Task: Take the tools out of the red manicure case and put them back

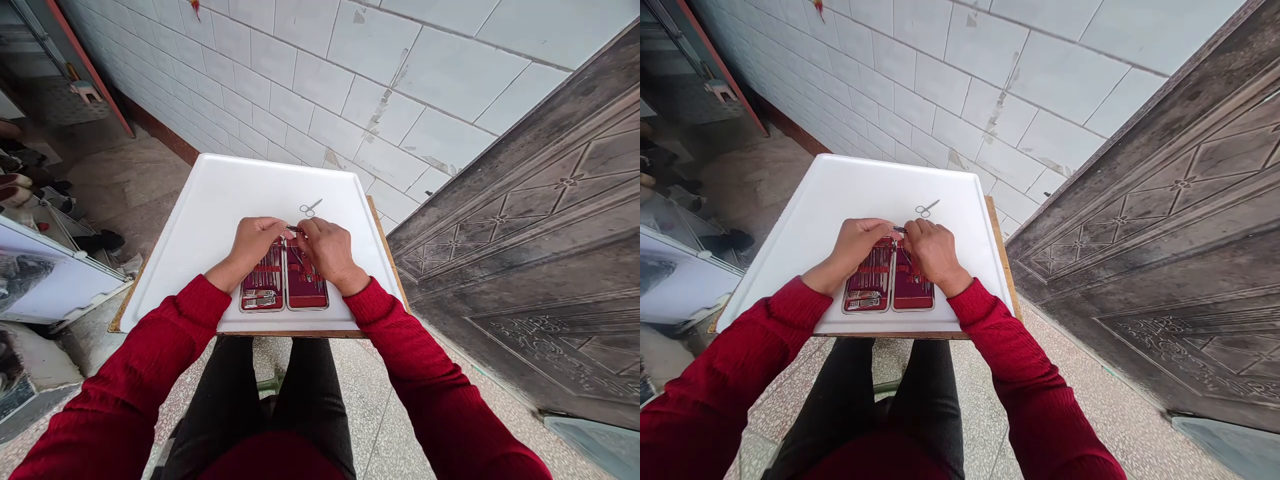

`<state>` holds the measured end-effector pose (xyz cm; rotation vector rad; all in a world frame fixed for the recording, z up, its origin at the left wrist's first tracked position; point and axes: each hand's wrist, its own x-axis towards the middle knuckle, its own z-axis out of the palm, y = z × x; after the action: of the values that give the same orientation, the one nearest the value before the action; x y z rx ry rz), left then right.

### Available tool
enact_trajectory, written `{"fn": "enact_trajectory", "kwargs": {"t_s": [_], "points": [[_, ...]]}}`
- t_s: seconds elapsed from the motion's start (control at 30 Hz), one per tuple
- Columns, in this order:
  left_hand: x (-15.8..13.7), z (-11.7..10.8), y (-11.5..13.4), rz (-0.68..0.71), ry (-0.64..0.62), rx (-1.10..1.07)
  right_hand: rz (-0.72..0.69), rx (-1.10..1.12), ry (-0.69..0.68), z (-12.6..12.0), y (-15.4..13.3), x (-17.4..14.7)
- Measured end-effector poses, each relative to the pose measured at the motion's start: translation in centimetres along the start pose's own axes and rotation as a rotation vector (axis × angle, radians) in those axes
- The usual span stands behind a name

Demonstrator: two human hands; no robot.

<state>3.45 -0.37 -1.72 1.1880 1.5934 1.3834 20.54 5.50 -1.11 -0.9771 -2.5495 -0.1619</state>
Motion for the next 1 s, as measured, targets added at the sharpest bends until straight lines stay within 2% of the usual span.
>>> {"fn": "enact_trajectory", "kwargs": {"t_s": [0.13, 0.43, 0.73, 1.0], "points": [[0.1, 0.0, -0.2, -0.002, -0.01, -0.001, -0.008, -0.004, -0.028, 0.0, 0.1, 0.0], [0.4, -0.1, -0.5, 0.008, -0.035, -0.021, -0.097, -0.05, 0.028, 0.7, 0.6, -0.3], [0.2, 0.0, -0.1, 0.021, -0.058, 0.002, -0.06, -0.062, 0.009, 0.9, 0.1, 0.1], [0.1, 0.1, 0.2, 0.034, -0.06, 0.081, -0.062, -0.073, 0.056, 1.2, 0.0, 0.0]]}}
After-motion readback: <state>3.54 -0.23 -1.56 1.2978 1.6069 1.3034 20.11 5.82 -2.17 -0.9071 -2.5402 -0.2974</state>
